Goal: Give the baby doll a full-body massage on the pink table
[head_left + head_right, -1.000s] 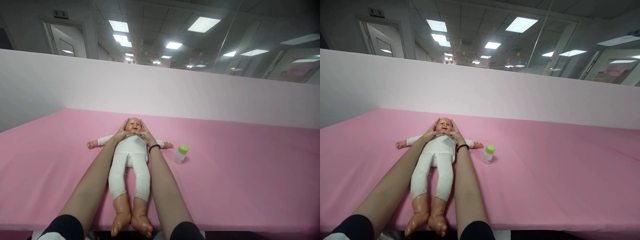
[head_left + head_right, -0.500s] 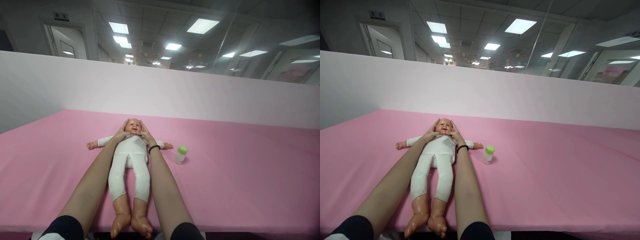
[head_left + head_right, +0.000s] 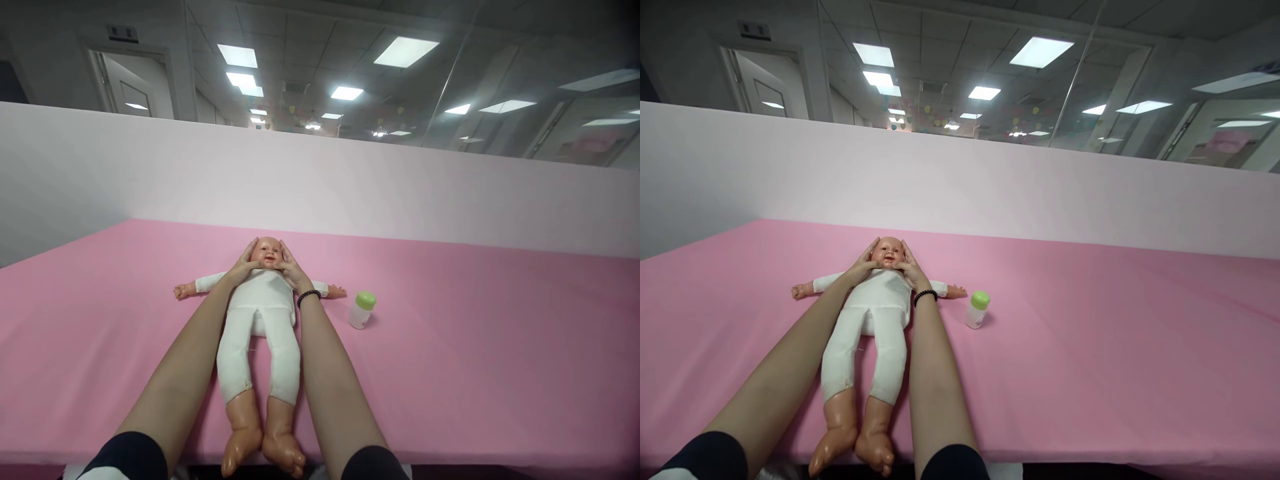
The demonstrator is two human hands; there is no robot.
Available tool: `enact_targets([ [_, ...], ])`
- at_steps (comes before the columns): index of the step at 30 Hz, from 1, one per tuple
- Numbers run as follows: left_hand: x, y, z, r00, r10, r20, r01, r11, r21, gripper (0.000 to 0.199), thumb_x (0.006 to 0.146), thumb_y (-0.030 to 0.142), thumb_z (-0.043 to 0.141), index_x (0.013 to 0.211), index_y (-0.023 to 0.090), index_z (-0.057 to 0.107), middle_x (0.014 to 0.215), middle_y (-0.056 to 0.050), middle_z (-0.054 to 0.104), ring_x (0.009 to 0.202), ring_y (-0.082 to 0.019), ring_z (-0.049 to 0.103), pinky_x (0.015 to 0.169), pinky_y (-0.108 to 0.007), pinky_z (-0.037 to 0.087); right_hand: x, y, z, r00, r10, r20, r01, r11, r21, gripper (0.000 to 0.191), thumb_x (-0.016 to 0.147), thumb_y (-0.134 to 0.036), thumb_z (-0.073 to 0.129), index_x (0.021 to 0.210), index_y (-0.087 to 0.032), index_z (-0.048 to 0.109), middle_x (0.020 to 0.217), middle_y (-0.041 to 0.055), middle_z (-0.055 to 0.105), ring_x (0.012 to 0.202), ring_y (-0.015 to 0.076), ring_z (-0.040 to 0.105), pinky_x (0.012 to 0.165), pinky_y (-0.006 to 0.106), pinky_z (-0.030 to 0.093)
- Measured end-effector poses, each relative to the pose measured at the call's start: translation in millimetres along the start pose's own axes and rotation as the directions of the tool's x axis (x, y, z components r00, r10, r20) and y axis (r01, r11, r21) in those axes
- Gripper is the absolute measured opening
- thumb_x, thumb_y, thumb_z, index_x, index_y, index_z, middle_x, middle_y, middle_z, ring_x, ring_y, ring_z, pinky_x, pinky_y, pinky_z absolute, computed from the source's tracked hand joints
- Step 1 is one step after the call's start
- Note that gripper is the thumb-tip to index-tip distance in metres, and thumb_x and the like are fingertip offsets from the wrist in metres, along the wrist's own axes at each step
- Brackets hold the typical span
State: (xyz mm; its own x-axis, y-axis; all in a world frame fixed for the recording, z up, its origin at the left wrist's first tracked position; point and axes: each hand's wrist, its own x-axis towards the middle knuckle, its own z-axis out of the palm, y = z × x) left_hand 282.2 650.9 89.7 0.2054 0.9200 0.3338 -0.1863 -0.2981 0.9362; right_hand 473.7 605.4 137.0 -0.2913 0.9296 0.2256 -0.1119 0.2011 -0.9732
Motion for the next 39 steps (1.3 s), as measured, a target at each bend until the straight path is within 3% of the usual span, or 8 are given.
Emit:
enact_targets([
  [9, -6.4, 6.2, 4.1, 1.000, -0.012, -0.020, 0.013, 0.998, 0.067, 0.114, 0.066, 0.030, 0.091, 0.161, 0.036, 0.027, 0.167, -0.009, 0.027, 0.149, -0.034, 0.036, 0.120, -0.047, 0.035, -7.5, -3.6, 0.6, 1.000, -0.011, 0.000, 0.011, 0.999, -0.037, 0.040, 0.098, -0.037, 0.063, 0.131, -0.016, 0.058, 0.130, 0.0107, 0.060, 0.111, 0.0224, 0.063, 0.093, 0.043, 0.057],
  [16, 0.9, -3.0, -1.5, 1.000, -0.008, -0.010, 0.008, 1.000, -0.009, 0.107, 0.069, 0.023, 0.083, 0.161, 0.035, 0.029, 0.162, -0.008, 0.039, 0.146, -0.035, 0.041, 0.122, -0.048, 0.031, -5.4, -7.9, 3.9, 1.000, -0.008, -0.007, 0.007, 0.999, -0.035, 0.040, 0.099, -0.036, 0.062, 0.132, -0.015, 0.057, 0.130, 0.0112, 0.060, 0.110, 0.0216, 0.063, 0.093, 0.043, 0.057],
  [23, 17.2, -16.7, -2.3, 0.994, -0.019, -0.110, 0.014, 0.999, -0.041, 0.076, 0.088, 0.046, 0.067, 0.157, 0.034, 0.037, 0.163, -0.003, 0.037, 0.149, -0.027, 0.037, 0.122, -0.043, 0.032, 0.4, -13.4, 8.6, 0.999, -0.016, -0.030, 0.014, 0.999, -0.049, 0.040, 0.098, -0.038, 0.062, 0.131, -0.015, 0.058, 0.129, 0.0109, 0.060, 0.110, 0.0219, 0.064, 0.093, 0.043, 0.057],
  [32, 22.4, -22.6, -2.0, 0.989, -0.058, -0.135, 0.052, 0.998, -0.047, 0.087, 0.085, 0.054, 0.071, 0.159, 0.025, 0.034, 0.163, -0.009, 0.037, 0.146, -0.026, 0.042, 0.120, -0.038, 0.035, 5.4, -9.2, 9.7, 0.998, 0.010, -0.056, -0.015, 0.995, -0.101, 0.042, 0.098, -0.039, 0.062, 0.132, -0.016, 0.058, 0.133, 0.0112, 0.059, 0.115, 0.0239, 0.062, 0.097, 0.046, 0.055],
  [39, 22.8, -23.8, -2.1, 0.990, 0.007, -0.137, 0.008, 0.994, 0.110, 0.084, 0.091, 0.059, 0.060, 0.160, 0.023, 0.030, 0.167, -0.010, 0.027, 0.153, -0.027, 0.029, 0.125, -0.042, 0.022, 9.6, -4.3, 8.4, 0.996, 0.037, -0.081, -0.051, 0.982, -0.183, 0.046, 0.098, -0.044, 0.061, 0.134, -0.016, 0.057, 0.137, 0.0121, 0.057, 0.120, 0.0263, 0.060, 0.102, 0.050, 0.051],
])
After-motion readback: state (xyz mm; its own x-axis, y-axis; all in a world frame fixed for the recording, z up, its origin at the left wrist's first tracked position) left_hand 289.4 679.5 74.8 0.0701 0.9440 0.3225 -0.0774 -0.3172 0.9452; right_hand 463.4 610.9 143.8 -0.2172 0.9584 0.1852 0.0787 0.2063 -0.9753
